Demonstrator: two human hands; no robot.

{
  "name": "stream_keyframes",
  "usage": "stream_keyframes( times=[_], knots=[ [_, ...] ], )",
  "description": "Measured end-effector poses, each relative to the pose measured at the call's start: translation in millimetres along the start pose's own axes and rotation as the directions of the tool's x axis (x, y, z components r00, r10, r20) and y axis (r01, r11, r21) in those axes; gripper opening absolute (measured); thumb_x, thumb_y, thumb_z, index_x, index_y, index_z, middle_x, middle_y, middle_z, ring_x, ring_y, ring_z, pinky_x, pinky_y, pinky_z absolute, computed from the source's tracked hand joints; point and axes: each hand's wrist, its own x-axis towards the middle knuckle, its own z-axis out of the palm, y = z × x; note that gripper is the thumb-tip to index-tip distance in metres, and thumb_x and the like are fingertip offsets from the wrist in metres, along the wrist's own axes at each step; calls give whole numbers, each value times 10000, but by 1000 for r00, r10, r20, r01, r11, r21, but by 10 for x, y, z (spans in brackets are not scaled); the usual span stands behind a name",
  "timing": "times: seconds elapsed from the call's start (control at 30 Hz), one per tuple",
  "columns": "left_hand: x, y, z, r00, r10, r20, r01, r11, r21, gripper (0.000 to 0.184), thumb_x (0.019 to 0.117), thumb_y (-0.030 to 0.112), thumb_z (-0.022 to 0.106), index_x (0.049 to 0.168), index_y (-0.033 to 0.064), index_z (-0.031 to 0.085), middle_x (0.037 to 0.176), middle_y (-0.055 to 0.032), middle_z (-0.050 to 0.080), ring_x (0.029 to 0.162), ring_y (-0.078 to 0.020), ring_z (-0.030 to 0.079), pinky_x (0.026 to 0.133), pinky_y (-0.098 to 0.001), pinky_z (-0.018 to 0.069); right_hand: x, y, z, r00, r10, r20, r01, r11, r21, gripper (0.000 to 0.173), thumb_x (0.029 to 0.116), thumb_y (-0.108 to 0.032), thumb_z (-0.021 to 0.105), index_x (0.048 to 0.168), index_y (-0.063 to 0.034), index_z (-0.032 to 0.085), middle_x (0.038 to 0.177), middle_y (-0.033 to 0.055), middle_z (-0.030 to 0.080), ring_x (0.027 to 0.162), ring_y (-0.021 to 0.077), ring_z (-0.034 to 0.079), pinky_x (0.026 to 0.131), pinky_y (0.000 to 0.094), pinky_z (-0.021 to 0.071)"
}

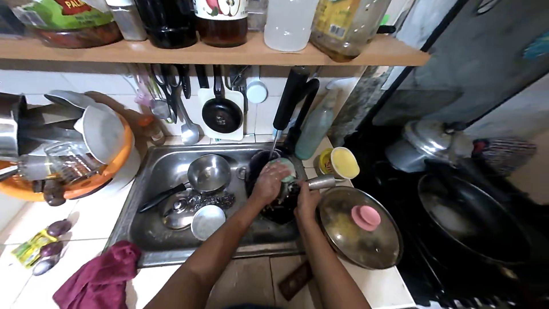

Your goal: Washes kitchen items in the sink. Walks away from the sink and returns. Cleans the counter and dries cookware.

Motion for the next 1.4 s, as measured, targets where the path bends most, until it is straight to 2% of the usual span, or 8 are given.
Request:
stream_keyframes(
  times=[0.2,0.47,0.57,0.8,0.9,1.0,1.23,1.4],
  knots=[
    [218,-440,-331,844,-524,-109,489,838,-241,369,1056,7,387,1316,-49,643,1479,-198,555,1390,-319,517,1183,-478,376,-98,39,-82,999,-3,49,1,1000,29,400,979,-40,610,1328,93,464,1113,183,605,958,166,626,851,315,532],
    [-30,241,-22,994,-103,47,101,994,31,344,975,-34,466,1166,-18,752,1359,-221,649,1399,-449,485,1207,-590,296,-10,41,-4,999,-16,48,16,1000,1,265,976,-36,597,1197,93,526,914,124,604,768,131,616,710,299,532],
    [94,25,-141,961,-274,-39,276,961,35,359,1029,4,426,1277,-41,682,1441,-235,578,1427,-409,456,1220,-523,311,-38,45,-96,997,5,75,-5,1000,4,317,990,-49,591,1255,96,496,967,137,606,807,133,626,738,298,545],
    [-63,-720,-260,321,-947,-30,844,301,-444,403,1120,207,397,1352,-85,549,1345,-311,567,1237,-406,559,1053,-554,445,-15,42,-246,989,100,109,-104,994,30,330,1040,-192,596,1245,62,544,1016,143,657,880,145,662,790,324,571],
    [-489,-539,-96,24,-993,116,785,-53,-617,403,1107,176,391,1404,-89,454,1363,-292,520,1172,-378,551,965,-544,481,-77,-48,-221,969,222,109,-219,975,-39,497,1043,-323,607,1348,62,528,1200,207,642,1060,224,641,928,406,537],
    [-649,-314,-2,-91,-983,160,650,-181,-738,406,1101,157,383,1445,-59,408,1416,-280,469,1210,-381,510,976,-574,455,-151,-154,-123,949,297,103,-301,953,23,445,1050,-326,587,1296,43,549,1114,187,637,987,227,638,853,410,547],
    [-726,555,-150,-43,-974,222,640,-198,-743,336,1114,139,345,1382,-44,431,1234,-218,516,1027,-284,532,868,-449,495,-211,-187,62,911,403,89,-413,880,233,501,1049,-408,557,1357,-13,534,1249,190,617,1127,290,619,911,498,534],
    [-780,956,-19,249,-962,114,865,167,-473,549,1104,68,355,1614,-1,164,1638,-261,257,1487,-362,334,1194,-488,323,-284,-283,143,881,441,168,-472,827,306,515,1073,-465,454,1415,-83,506,1315,154,600,1183,283,597,932,520,514]
  ],
)
